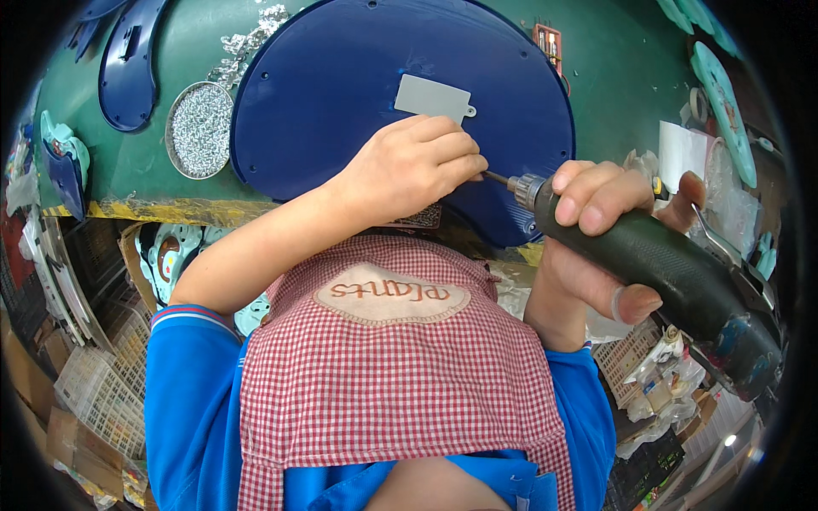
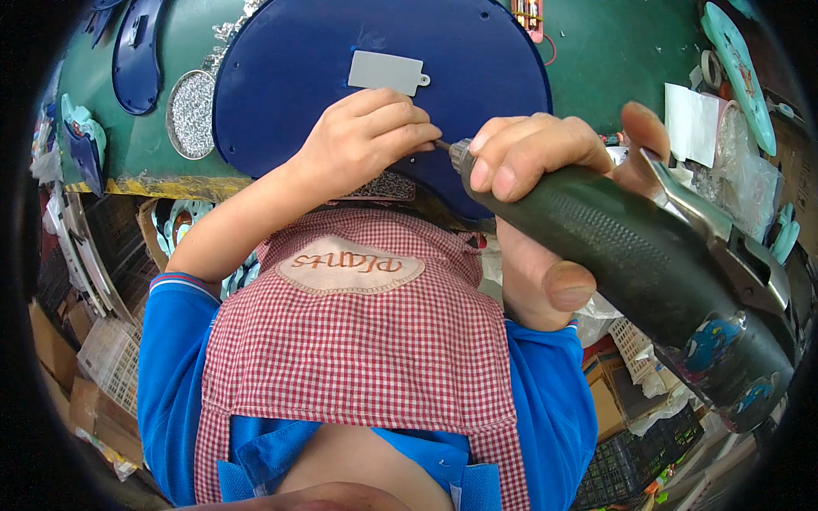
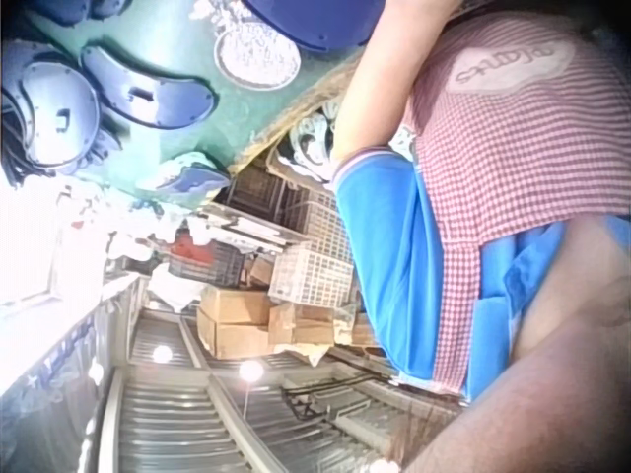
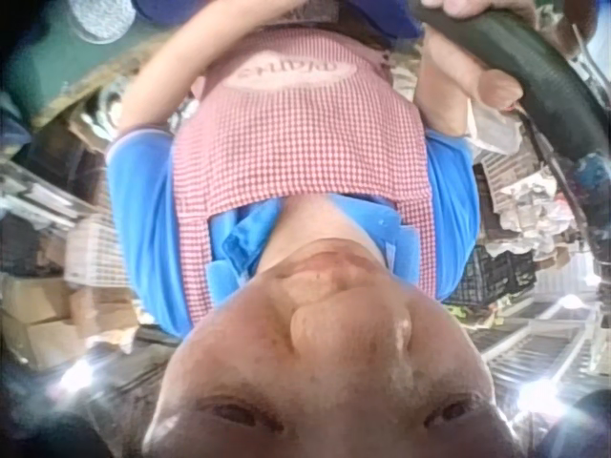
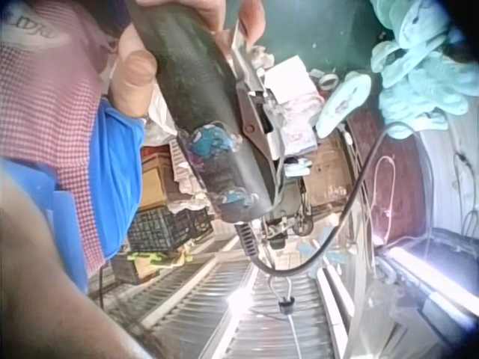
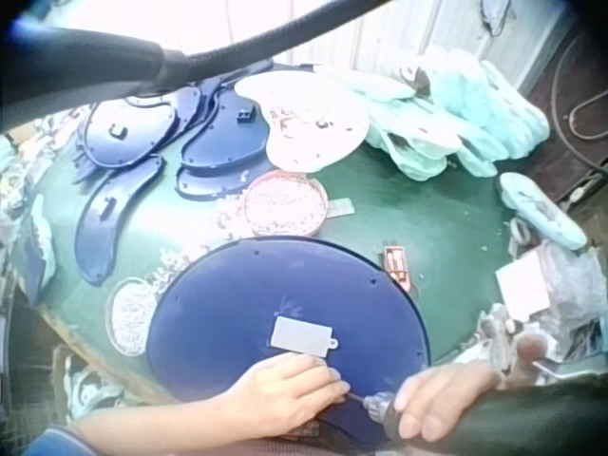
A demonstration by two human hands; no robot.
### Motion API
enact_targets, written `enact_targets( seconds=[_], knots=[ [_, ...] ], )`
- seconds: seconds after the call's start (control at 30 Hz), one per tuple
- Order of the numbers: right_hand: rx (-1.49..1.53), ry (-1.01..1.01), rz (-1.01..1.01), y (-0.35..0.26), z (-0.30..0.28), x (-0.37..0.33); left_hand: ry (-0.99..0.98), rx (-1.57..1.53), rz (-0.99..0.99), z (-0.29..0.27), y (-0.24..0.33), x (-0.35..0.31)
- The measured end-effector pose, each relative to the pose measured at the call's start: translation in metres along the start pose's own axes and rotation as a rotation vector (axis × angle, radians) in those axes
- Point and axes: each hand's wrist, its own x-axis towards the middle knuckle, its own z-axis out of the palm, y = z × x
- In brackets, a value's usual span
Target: The person assembles a blue plastic toy by inserting batteries, attaching a metal plate, and securing it with screws using a power drill. The person repeats this process for multiple units, handling batteries, plates, and screws.
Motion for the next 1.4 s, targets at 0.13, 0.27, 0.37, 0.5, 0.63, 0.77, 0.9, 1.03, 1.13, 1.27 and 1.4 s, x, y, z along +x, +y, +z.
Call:
enact_targets(
  seconds=[0.13,0.27,0.37,0.5,0.63,0.77,0.9,1.03,1.13,1.27,1.4],
  knots=[
    [0.044,-0.081,-0.02,0.003,-0.007,0.005,-0.033,-0.112,-0.02,-0.004,-0.002,0.006],
    [0.064,-0.103,-0.032,0.007,-0.01,0.01,-0.039,-0.076,-0.045,-0.008,-0.003,0.007],
    [0.111,-0.12,-0.038,0.006,-0.013,0.017,-0.012,-0.027,0.012,-0.01,-0.01,0.007],
    [0.157,-0.152,-0.019,0.009,-0.009,0.024,0.003,-0.071,0.098,-0.014,-0.02,0.017],
    [0.095,-0.099,-0.019,0.011,-0.001,0.022,0.022,-0.085,-0.081,-0.015,-0.011,0.009],
    [0.044,-0.098,-0.007,0.013,0.003,0.023,0.005,0.029,-0.027,-0.015,-0.013,0.004],
    [0.077,-0.114,-0.005,0.014,0.005,0.023,0.015,0.035,0.038,-0.017,-0.016,0.0],
    [0.12,-0.096,-0.007,0.015,0.008,0.024,0.013,-0.017,-0.046,-0.016,-0.016,-0.002],
    [0.08,-0.051,-0.032,0.021,0.006,0.024,0.082,0.074,-0.088,-0.023,-0.01,0.005],
    [-0.071,0.034,-0.128,0.031,0.003,0.029,-0.127,0.2,0.018,-0.035,-0.02,0.0],
    [-0.171,-0.017,-0.127,0.037,0.003,0.032,-0.107,0.341,0.048,-0.021,-0.022,-0.011]
  ],
)
